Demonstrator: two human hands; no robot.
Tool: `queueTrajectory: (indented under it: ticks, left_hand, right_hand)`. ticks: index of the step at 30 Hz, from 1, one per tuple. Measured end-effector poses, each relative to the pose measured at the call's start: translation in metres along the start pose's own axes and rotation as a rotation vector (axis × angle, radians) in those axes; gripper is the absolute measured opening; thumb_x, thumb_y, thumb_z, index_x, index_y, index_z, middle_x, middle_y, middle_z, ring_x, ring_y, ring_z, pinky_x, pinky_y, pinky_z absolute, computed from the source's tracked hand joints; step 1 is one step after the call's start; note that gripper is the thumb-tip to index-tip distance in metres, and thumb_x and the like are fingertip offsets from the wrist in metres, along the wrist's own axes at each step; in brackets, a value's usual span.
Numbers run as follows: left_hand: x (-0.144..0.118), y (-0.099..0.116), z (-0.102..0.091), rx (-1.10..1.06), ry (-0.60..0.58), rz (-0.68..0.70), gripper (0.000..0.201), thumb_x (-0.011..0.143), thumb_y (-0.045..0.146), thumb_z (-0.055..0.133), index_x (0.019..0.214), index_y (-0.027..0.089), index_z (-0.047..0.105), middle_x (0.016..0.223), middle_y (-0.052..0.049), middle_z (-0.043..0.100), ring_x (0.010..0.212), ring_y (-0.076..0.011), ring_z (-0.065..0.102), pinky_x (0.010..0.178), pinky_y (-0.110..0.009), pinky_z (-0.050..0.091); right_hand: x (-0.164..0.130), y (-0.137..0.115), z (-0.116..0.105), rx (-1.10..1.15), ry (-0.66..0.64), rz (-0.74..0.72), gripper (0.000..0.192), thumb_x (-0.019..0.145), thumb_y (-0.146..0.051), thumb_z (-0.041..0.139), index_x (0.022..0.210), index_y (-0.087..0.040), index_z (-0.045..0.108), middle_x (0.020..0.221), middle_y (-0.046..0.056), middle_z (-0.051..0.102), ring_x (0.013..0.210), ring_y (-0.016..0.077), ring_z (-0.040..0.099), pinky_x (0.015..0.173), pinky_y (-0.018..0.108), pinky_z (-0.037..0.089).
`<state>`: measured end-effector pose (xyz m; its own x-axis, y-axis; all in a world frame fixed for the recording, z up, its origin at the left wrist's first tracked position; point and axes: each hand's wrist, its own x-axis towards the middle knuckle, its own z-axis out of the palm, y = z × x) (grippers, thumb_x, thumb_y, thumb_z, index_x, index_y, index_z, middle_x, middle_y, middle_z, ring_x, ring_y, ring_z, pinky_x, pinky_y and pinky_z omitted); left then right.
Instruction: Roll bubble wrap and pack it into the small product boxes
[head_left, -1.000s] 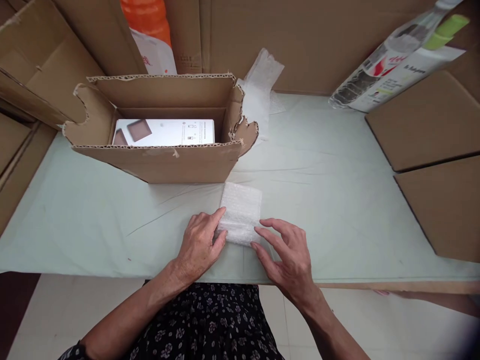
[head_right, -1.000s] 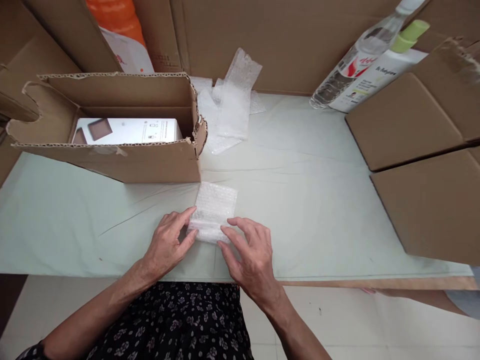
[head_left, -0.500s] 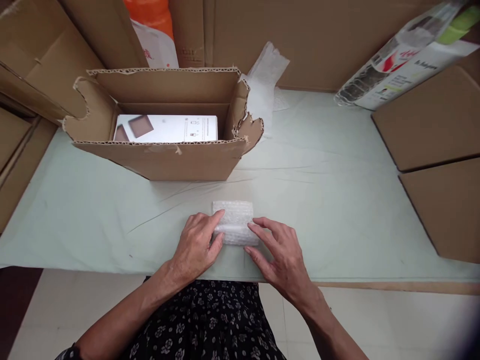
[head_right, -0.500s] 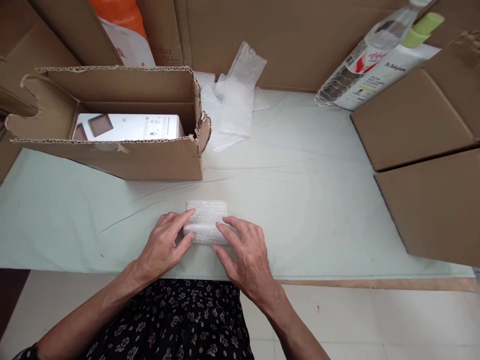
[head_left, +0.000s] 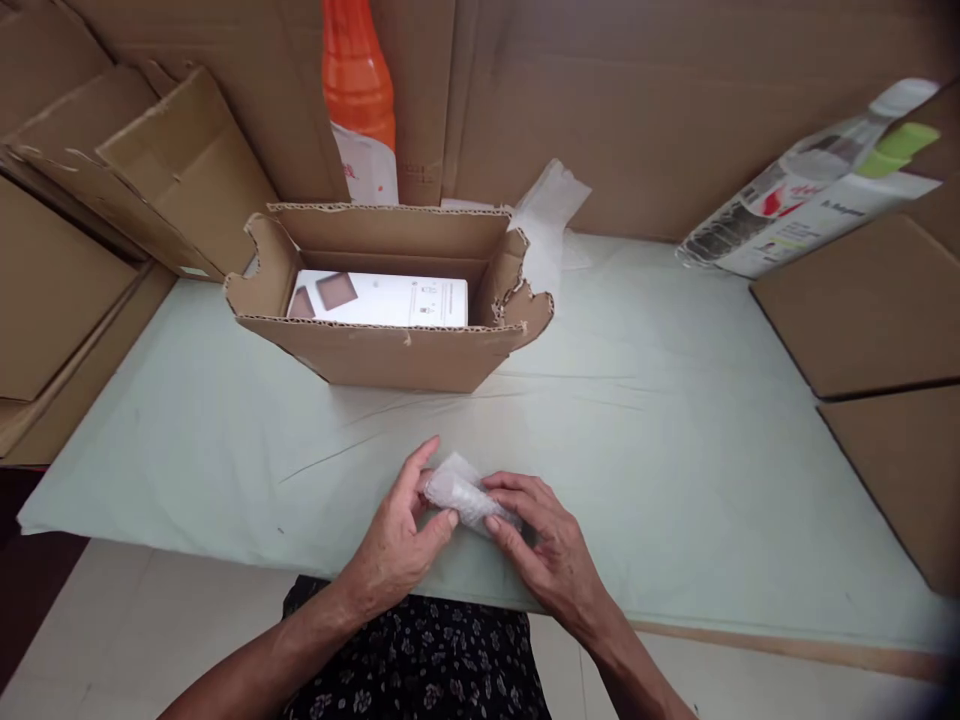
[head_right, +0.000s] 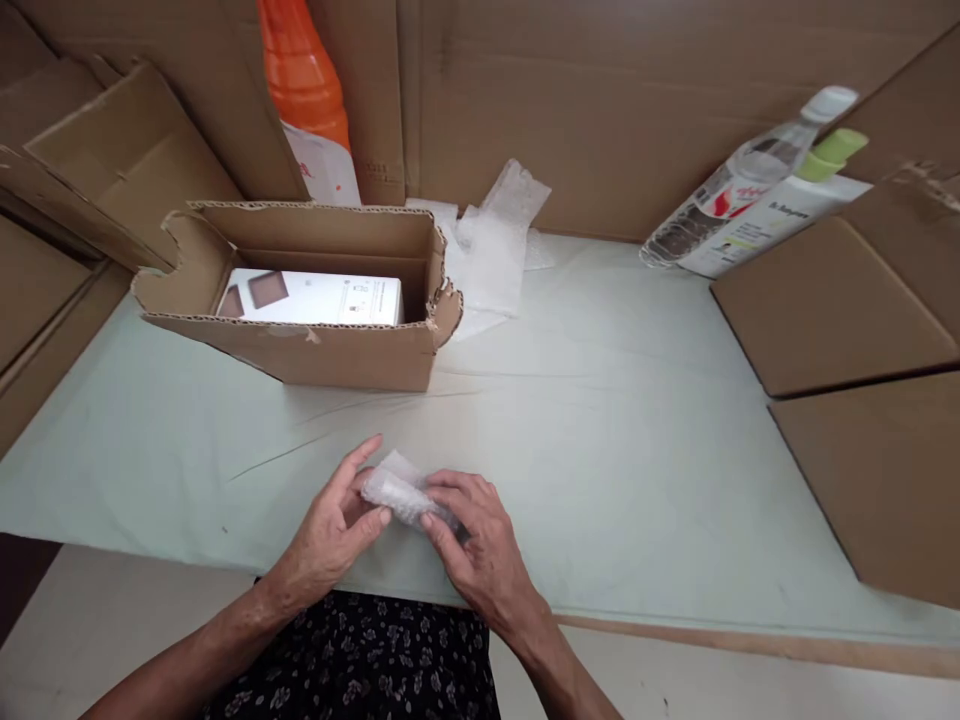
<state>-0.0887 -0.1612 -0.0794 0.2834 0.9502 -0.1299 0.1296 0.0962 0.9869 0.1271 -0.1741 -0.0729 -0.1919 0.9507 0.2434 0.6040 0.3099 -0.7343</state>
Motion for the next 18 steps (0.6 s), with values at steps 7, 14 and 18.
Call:
queueTrajectory:
  ticks: [7,14,18]
  left_hand:
    - [0.003,0.012,0.003,-0.098,-0.031,-0.011,0.058,0.092,0.023,0.063,0.148,0.022,0.049,0.108,-0.007,0.071,0.090,-0.0163,0.068,0.085,-0.028,0.058]
    - [0.013,0.009,-0.025,-0.282,0.077,0.207,0.066,0.094,0.035,0.068,0.153,0.029,0.040,0.125,-0.008,0.068,0.112,-0.0205,0.067,0.100,-0.034,0.053]
    - [0.018,-0.002,-0.040,-0.137,0.209,0.096,0.051,0.093,0.033,0.066,0.141,0.023,0.055,0.114,-0.009,0.073,0.104,-0.0201,0.069,0.095,-0.035,0.055]
  right_hand:
    - [0.004,-0.007,-0.015,0.191,-0.179,0.165,0.041,0.095,-0.040,0.065,0.133,-0.024,0.065,0.121,0.010,0.076,0.104,0.0237,0.075,0.084,0.032,0.064]
    - [0.052,-0.053,-0.069,0.045,0.227,0.066,0.018,0.092,-0.033,0.070,0.109,-0.029,0.076,0.091,0.001,0.078,0.073,0.0171,0.073,0.062,0.025,0.058]
    - [0.122,-0.080,-0.100,-0.312,0.508,-0.075,0.030,0.090,-0.037,0.072,0.118,-0.027,0.074,0.103,0.005,0.076,0.085,0.0198,0.071,0.074,0.033,0.056]
